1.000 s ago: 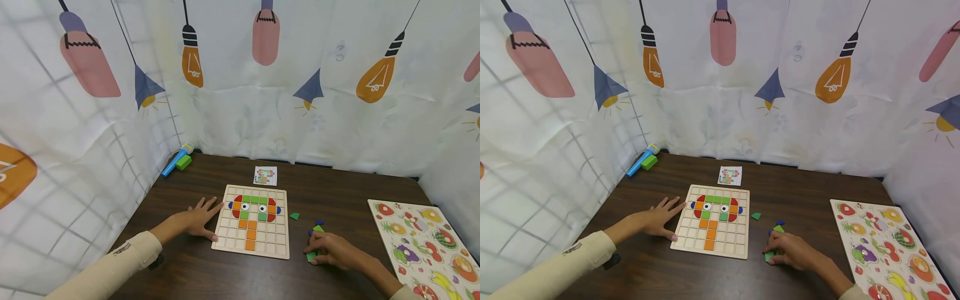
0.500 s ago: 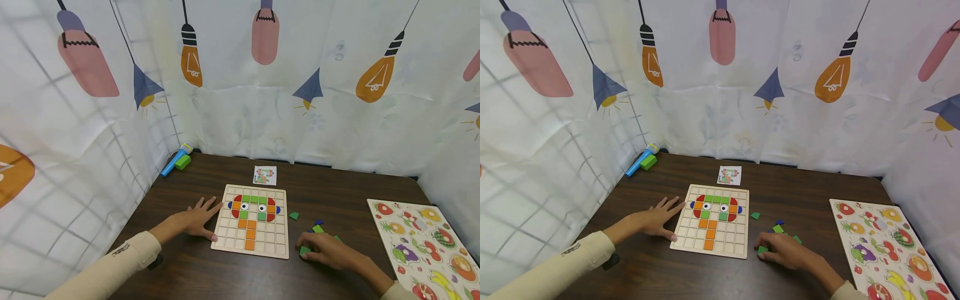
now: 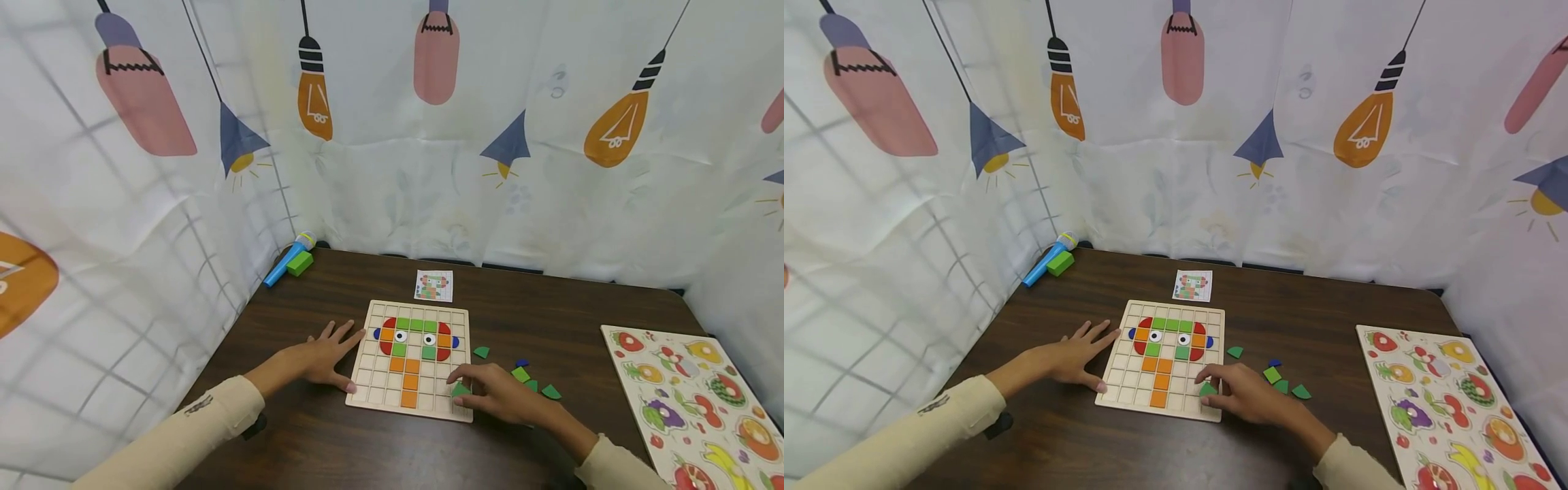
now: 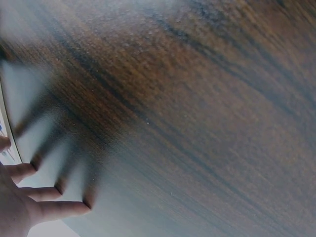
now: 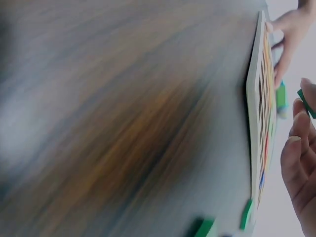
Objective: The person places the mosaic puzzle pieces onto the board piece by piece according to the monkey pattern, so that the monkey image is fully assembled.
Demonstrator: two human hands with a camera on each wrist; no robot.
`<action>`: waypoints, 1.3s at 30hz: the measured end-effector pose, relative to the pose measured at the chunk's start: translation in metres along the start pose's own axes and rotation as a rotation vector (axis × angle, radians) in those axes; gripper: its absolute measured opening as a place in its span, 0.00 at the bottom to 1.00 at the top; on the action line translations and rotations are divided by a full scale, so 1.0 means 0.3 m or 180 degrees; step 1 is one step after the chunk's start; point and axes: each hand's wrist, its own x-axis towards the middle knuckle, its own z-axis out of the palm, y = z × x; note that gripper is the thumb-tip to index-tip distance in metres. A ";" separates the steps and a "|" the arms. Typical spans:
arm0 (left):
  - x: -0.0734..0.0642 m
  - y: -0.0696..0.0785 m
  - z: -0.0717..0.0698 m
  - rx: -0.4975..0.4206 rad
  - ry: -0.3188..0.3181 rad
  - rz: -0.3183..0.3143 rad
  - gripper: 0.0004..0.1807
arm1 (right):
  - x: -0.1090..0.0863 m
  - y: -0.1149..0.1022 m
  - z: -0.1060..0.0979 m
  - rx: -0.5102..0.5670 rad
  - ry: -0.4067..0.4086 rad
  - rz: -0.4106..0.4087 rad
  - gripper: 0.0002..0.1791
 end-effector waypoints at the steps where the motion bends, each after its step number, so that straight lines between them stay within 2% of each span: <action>1: 0.002 -0.001 0.001 0.0012 -0.0004 -0.0003 0.62 | 0.014 -0.005 0.007 0.0013 -0.0012 -0.0029 0.15; 4: 0.006 -0.002 0.001 0.0038 -0.0009 -0.0007 0.62 | 0.060 -0.021 0.030 0.0003 -0.0016 -0.0030 0.15; 11: 0.010 0.001 0.001 0.0046 -0.0007 -0.0024 0.62 | 0.160 -0.054 0.077 0.0062 0.0096 0.0159 0.16; 18: 0.014 -0.001 0.001 0.0045 0.0010 -0.0038 0.61 | 0.237 -0.070 0.118 0.0158 0.0136 0.0151 0.16; 25: 0.012 -0.004 0.004 0.0028 -0.0004 -0.0030 0.62 | 0.274 -0.089 0.158 0.0118 0.0248 0.0318 0.12; 32: 0.014 -0.007 0.006 0.0030 -0.0008 -0.0025 0.62 | 0.293 -0.113 0.176 -0.0073 0.0390 0.0536 0.11; 39: 0.016 -0.013 0.010 0.0020 -0.0004 -0.0029 0.62 | 0.305 -0.126 0.192 -0.0290 0.0419 0.0727 0.11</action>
